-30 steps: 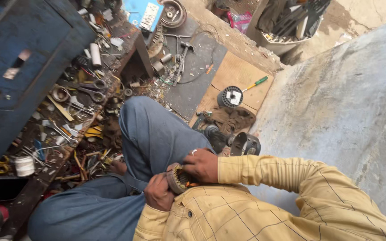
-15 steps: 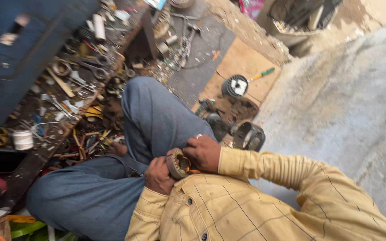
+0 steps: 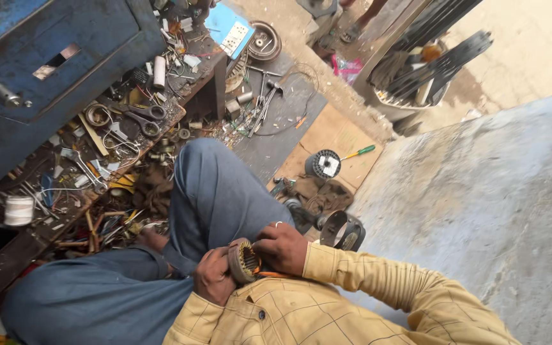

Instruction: The person sits on the floor and winds copper wire around a motor armature core. They use a small metal tool to press the wire into the slots and occasionally reach for materials from a nearby workbench.

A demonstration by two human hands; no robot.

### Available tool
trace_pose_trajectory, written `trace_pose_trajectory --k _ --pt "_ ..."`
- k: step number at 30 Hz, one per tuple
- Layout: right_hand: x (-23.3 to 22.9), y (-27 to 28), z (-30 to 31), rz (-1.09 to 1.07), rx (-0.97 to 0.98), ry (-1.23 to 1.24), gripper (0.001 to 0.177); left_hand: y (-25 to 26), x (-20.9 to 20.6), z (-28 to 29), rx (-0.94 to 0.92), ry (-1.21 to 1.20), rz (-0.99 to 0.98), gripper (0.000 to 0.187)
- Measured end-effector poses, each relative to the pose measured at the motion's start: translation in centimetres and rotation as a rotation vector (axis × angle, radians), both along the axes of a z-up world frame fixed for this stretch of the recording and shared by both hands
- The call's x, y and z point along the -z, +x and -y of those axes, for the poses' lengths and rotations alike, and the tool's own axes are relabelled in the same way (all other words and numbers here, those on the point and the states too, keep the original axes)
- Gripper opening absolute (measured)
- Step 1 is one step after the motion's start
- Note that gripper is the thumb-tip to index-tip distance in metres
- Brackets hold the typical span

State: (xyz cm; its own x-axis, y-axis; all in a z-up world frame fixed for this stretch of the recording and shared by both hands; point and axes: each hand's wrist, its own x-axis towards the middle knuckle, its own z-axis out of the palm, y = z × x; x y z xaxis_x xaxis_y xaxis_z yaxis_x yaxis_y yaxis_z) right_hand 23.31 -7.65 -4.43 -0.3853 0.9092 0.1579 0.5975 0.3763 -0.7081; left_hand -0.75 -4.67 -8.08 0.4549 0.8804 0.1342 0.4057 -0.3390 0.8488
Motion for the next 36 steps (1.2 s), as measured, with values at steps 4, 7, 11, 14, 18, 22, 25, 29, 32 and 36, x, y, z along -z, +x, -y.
trace_pose_trajectory --k 4,7,11,14,18,22,25,29,32,36 --pt "1.1 -0.3 0.6 0.027 0.012 -0.209 0.020 -0.1 1.3 0.6 -0.025 -0.013 -0.029 0.026" --pt "0.7 -0.4 0.0 0.119 -0.131 -0.127 0.032 -0.8 1.7 0.8 -0.007 -0.029 -0.069 0.025" --pt "-0.9 0.1 -0.8 0.024 -0.193 0.073 0.043 -0.1 2.1 0.0 0.016 -0.016 -0.062 0.025" --pt "-0.5 0.1 -0.3 -0.011 -0.094 -0.003 0.032 -0.1 2.0 0.0 0.000 -0.012 -0.066 0.024" --pt "0.5 -0.9 -0.2 0.030 0.052 -0.151 0.015 0.2 1.7 -1.3 -0.028 0.019 -0.065 0.023" --pt "1.3 -0.8 0.4 -0.038 0.038 -0.195 0.020 -0.3 2.2 -0.4 0.006 -0.010 -0.084 0.023" --pt "1.3 -0.1 0.6 -0.033 -0.041 -0.056 0.027 -0.6 2.4 -0.1 0.025 -0.027 -0.093 0.022" --pt "1.0 0.2 0.4 0.059 -0.118 0.020 0.030 -0.6 2.2 -0.2 0.027 -0.030 -0.097 0.022" --pt "0.8 -0.3 0.1 -0.004 -0.038 -0.097 0.021 -0.6 2.0 -0.2 0.020 -0.030 -0.101 0.021" --pt "1.0 -1.3 -0.5 -0.026 0.062 -0.267 0.014 -0.9 2.1 0.0 0.023 -0.042 -0.106 0.021"
